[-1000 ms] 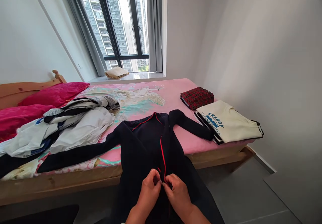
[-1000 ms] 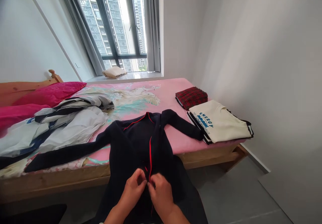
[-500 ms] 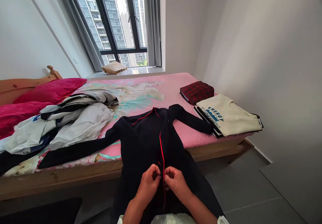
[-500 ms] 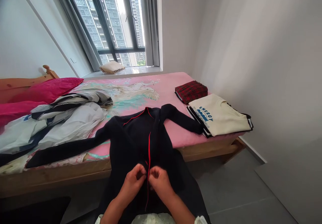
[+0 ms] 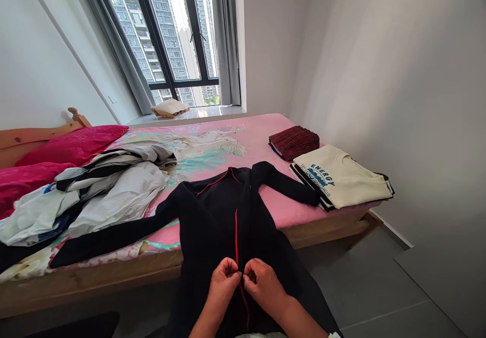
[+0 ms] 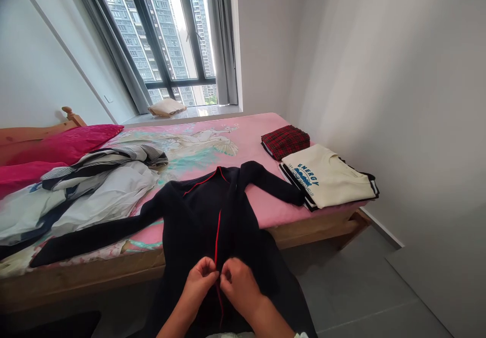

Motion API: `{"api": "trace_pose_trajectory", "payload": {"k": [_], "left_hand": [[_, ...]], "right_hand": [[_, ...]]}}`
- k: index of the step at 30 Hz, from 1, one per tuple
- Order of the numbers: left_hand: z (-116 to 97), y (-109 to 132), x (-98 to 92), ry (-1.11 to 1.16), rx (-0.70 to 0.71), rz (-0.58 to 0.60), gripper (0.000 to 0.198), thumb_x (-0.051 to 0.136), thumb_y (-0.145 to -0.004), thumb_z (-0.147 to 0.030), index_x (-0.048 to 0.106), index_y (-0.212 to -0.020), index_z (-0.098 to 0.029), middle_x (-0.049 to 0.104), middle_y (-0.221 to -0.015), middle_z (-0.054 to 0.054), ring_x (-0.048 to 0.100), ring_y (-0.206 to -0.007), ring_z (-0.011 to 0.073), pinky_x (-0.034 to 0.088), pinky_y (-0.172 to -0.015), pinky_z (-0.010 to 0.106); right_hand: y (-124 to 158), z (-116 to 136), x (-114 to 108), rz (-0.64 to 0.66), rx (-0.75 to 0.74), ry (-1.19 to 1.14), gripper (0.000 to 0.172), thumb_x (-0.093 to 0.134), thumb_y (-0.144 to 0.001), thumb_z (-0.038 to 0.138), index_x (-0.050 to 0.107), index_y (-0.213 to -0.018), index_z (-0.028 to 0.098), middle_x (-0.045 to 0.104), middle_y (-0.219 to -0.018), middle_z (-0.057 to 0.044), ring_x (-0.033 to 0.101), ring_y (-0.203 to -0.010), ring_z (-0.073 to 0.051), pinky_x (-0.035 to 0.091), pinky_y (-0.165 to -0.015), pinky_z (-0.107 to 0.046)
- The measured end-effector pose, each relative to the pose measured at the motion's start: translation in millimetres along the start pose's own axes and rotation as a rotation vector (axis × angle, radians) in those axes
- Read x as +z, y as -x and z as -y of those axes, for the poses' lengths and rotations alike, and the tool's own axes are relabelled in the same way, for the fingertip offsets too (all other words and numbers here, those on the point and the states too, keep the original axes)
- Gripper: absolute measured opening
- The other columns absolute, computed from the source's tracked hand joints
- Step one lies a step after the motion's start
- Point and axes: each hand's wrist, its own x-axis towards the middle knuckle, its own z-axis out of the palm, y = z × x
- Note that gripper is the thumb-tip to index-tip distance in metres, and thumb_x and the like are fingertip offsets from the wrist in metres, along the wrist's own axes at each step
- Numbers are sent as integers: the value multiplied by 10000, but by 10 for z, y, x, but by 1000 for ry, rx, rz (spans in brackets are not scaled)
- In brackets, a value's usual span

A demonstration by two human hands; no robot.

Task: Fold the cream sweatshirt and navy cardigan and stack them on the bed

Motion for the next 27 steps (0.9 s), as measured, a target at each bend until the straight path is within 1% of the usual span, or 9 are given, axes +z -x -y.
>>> {"api": "trace_pose_trajectory", "payload": {"k": [2,4,8,11,14,18,21,25,27], "left_hand": [[19,-11,5,-10,9,-23,161,561,-544,-201,416,-613,-196,395,-548,-76,369,-500,73,317,-509,209],[-2,15,-2,-35,36,-35,136,557,-550,-170,441,-618,-194,415,-562,-69,383,-521,80,317,-517,210],[-137,130,-41,-291,242,17,108,522,-656,-139,531,-743,-201,497,-674,-41,461,-632,110,377,-608,230],[-194,191,-80,-482,337,54,105,490,-727,-155,515,-812,-209,510,-723,-29,492,-646,121,419,-623,250],[-187,167,-137,-624,452,-12,91,499,-754,-169,515,-834,-210,546,-782,-1,535,-711,145,460,-672,286],[-317,-105,-264,-784,681,-79,151,403,-853,-171,536,-907,-216,626,-986,49,548,-1048,177,417,-954,364],[-581,-514,-415,-1089,578,-30,241,319,-902,-175,548,-955,-234,641,-1088,22,483,-1190,135,318,-1059,320],[-914,-1132,-706,-1289,299,-148,239,406,-883,-331,532,-1034,-195,667,-1019,90,622,-974,213,460,-858,349],[-1009,-1383,-868,-1358,167,-201,359,507,-817,-427,533,-1041,-148,678,-957,150,650,-891,277,480,-770,388]], "right_hand": [[-19,9,19,-8,89,-85,51,502,-681,147,535,-661,179,544,-646,19,499,-602,-107,383,-572,-223],[-45,11,34,41,282,-258,27,496,-674,200,511,-661,181,496,-556,43,460,-488,-95,371,-478,-217],[-93,-19,26,195,576,-606,106,481,-644,293,468,-670,191,415,-465,89,348,-324,-66,306,-320,-195],[-114,-58,-8,257,610,-664,147,503,-620,328,461,-647,189,426,-476,87,350,-305,-59,298,-286,-189],[-119,-89,-20,290,621,-647,144,500,-608,322,466,-639,186,431,-470,84,351,-293,-60,292,-266,-187],[-98,-118,16,257,637,-579,120,482,-603,295,460,-650,186,436,-462,84,343,-280,-57,262,-246,-174],[-70,-133,54,231,633,-521,104,456,-633,285,440,-672,191,445,-472,83,336,-283,-53,256,-248,-168],[-48,-154,132,240,635,-429,73,420,-689,272,413,-706,202,455,-479,80,326,-277,-57,239,-256,-172],[-49,-171,185,250,650,-384,55,406,-711,259,409,-718,205,455,-479,79,316,-273,-58,229,-268,-175]]}}
